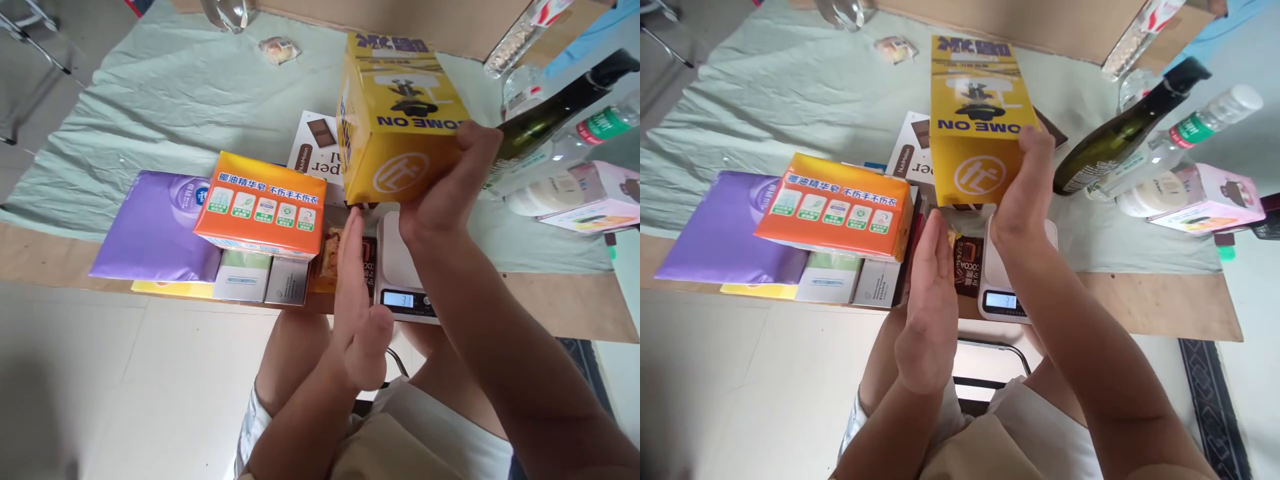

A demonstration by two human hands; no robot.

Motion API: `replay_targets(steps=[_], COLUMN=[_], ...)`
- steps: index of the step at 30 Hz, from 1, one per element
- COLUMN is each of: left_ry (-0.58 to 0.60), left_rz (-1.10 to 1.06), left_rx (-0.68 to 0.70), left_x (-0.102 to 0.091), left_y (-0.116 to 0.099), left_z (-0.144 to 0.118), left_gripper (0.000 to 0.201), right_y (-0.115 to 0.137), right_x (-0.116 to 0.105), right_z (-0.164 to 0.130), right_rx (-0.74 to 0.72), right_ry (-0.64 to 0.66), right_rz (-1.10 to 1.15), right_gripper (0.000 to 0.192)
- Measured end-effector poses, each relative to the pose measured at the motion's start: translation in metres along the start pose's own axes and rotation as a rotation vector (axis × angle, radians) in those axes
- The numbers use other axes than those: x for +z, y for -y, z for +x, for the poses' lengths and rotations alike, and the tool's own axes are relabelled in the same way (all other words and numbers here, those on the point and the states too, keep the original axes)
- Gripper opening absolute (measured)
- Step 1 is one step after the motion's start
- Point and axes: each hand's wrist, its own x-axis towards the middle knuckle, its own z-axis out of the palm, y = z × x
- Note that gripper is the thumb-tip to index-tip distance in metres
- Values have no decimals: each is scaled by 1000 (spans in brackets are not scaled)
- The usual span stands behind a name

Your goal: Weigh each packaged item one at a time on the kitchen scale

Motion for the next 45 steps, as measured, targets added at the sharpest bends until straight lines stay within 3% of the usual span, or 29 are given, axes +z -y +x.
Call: replay_targets(steps=[4, 9, 12, 15, 19, 24, 31, 34, 41, 45], left_ry=[-2, 4, 12, 20, 22, -1, -24, -45, -47, -79], left_rz=[-203, -311, -334, -358, -371, -313, -373, -382, -468, -459], left_rx=[-163, -223, -243, -248, -246, -307, -326, -336, -307, -307], left_x=[-7, -14, -13, -11, -11, -14, -15, -13, -10, -10], left_y=[-1, -3, -2, 0, 1, -1, -4, -5, -3, -3], left_z=[4, 3, 0, -1, 1, 4, 6, 7, 9, 12], left_gripper=[76, 68, 69, 70, 67, 76, 77, 78, 59, 58], right_y=[-18, -26, -36, -40, -30, -21, -30, -35, -35, -22], right_x=[11, -10, -22, -25, -20, -5, 5, 4, 1, -21], right_z=[5, -2, -4, -4, -1, 6, 8, 6, 7, -3], right_rx=[79, 18, 15, 19, 19, -47, -102, -110, -86, -121], right_ry=[34, 276, 361, 357, 310, 339, 367, 388, 434, 371], right_rz=[231, 171, 90, 3, -52, -90, -103, -85, -46, -65], right_gripper=[35, 30, 51, 69, 79, 69, 65, 69, 72, 72])
